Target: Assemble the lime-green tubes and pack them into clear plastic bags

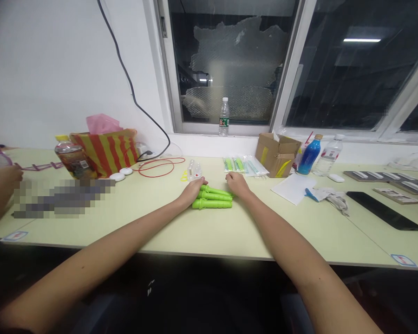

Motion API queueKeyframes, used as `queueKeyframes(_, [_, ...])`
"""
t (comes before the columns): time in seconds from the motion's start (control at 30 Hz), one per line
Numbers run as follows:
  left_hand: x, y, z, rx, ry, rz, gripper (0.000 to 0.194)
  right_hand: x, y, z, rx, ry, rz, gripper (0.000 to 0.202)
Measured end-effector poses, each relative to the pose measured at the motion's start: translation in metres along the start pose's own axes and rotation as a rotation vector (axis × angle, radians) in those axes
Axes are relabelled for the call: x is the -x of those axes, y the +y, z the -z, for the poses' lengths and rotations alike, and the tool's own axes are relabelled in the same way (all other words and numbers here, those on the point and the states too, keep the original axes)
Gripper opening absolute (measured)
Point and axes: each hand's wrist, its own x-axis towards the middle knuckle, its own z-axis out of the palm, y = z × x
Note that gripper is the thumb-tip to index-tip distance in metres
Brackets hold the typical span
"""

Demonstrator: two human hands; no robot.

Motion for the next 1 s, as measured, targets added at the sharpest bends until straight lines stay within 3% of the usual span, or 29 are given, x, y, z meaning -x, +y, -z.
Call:
queueKeyframes(0.17, [-0.001,-0.002,0.0,-0.001,0.003,-0.008,0.057,-0.007,0.017,0.002,0.108,0.1,-0.03,0.025])
queueKeyframes(0.3, [0.001,-0.002,0.002,-0.053,0.003,-0.055,0.055,-0.016,0.033,0.003,0.309,0.183,-0.004,0.046])
queueKeyframes(0.43, [0.004,0.002,0.007,-0.146,0.068,-0.21,0.047,-0.027,0.046,0.004,0.464,0.1,-0.079,0.053])
queueKeyframes(0.6, [0.008,0.01,0.015,-0.194,0.16,-0.37,0.04,-0.036,0.051,0.006,0.536,-0.002,-0.132,0.046])
queueKeyframes(1.0, [0.01,0.012,0.017,-0.166,0.189,-0.349,0.038,-0.046,0.054,0.005,0.476,0.028,-0.166,0.024])
